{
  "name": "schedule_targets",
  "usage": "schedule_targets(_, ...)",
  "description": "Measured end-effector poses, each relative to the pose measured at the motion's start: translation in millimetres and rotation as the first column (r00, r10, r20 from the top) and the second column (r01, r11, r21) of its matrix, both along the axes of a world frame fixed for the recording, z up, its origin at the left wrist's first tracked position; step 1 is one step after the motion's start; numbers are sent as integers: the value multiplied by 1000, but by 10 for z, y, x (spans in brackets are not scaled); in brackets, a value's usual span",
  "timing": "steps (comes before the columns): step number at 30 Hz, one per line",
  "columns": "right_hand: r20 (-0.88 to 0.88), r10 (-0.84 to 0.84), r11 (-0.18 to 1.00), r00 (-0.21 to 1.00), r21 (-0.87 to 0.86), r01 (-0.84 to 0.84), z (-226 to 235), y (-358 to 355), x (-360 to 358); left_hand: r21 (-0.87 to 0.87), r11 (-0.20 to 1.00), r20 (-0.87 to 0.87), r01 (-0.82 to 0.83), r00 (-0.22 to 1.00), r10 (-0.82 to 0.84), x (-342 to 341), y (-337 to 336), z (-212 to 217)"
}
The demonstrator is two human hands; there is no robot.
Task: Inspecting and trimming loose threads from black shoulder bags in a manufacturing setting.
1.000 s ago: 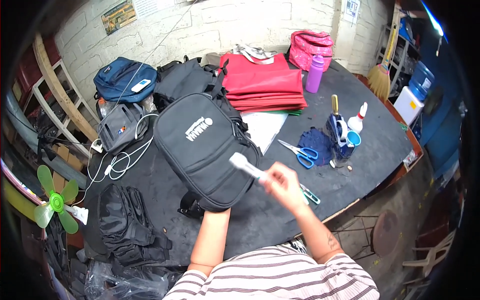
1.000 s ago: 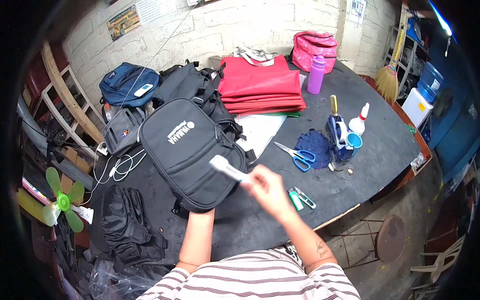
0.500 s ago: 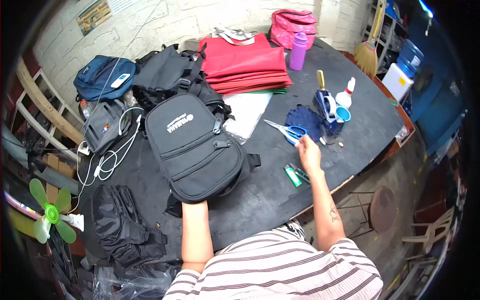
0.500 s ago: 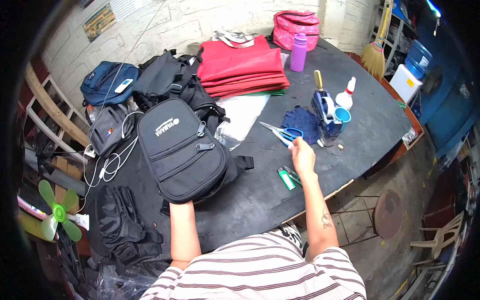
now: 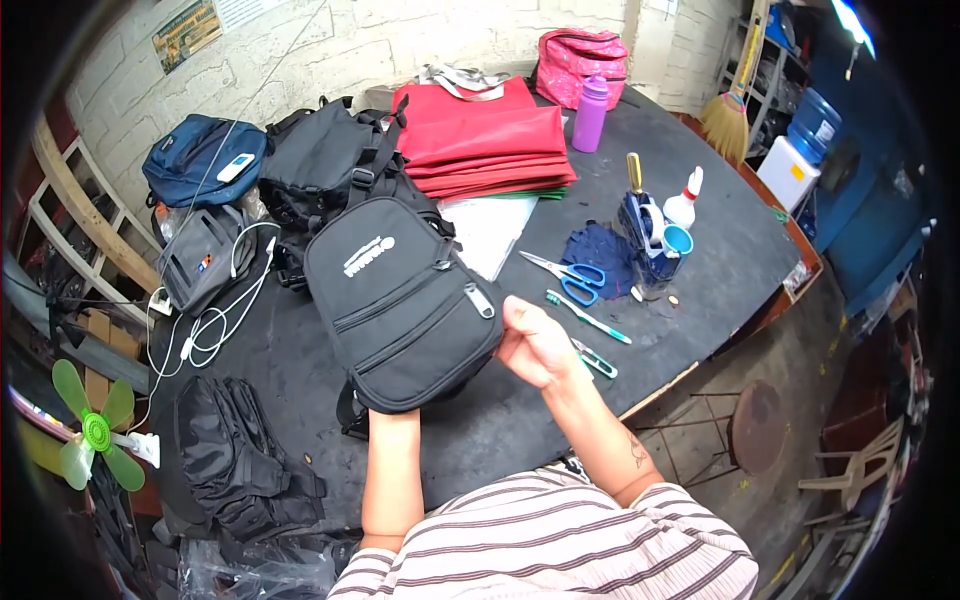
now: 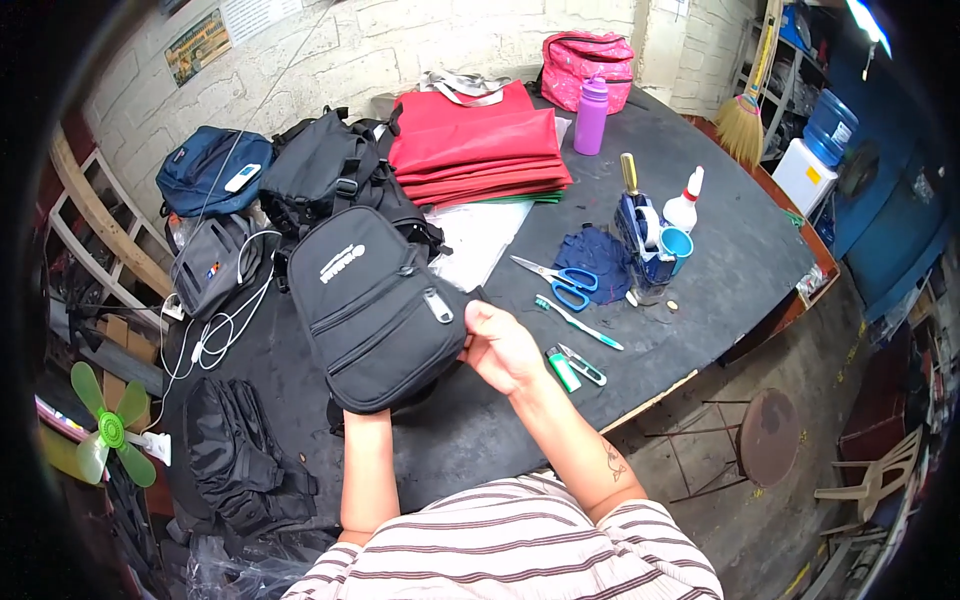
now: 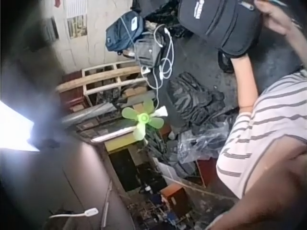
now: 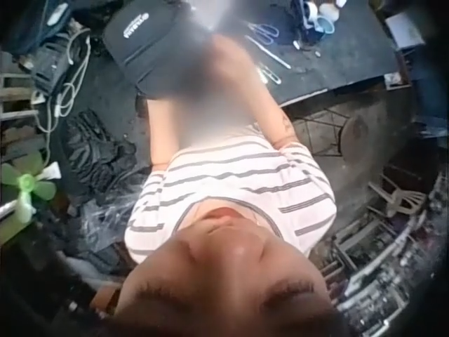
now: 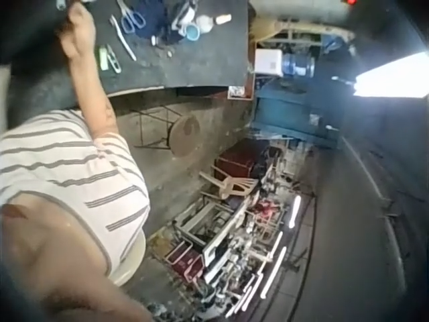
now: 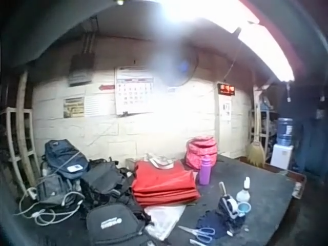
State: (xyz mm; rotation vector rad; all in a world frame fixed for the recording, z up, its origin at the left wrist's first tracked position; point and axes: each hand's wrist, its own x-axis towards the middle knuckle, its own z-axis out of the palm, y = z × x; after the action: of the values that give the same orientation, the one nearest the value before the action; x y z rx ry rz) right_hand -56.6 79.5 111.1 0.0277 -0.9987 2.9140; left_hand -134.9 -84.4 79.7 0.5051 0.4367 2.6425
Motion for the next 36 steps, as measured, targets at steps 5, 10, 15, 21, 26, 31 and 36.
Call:
schedule_targets(5,-46,-286,702,957,669,242,24,37,75,30,999,1,26,1000,-26,-23,1,-22)
schedule_targets(10,-511,-442,351,737,658,666,381,-62,208,58,998,-2,38,999,-38,-78,0,-57)
schedule_targets(15,-698,-322,80,640,653,753,455,-89,199,77,994,-7,74,997,-74,-126,15,-67)
schedule_targets(21,-317,-274,662,908,623,417,437,-9,115,103,989,-36,102,995,-98,-163,15,-1)
schedule_targets(26,-399,445,456,802,871,181,688,-278,408,110,986,-70,122,991,-115,-247,-30,79)
schedule_targets(31,-705,-43,51,707,706,707,1224,76,-16,103,980,-85,171,983,-162,-217,-50,143)
schedule_targets(36,-189,251,537,949,843,26,1138,439,-672,118,966,-122,232,968,-218,-249,29,251)
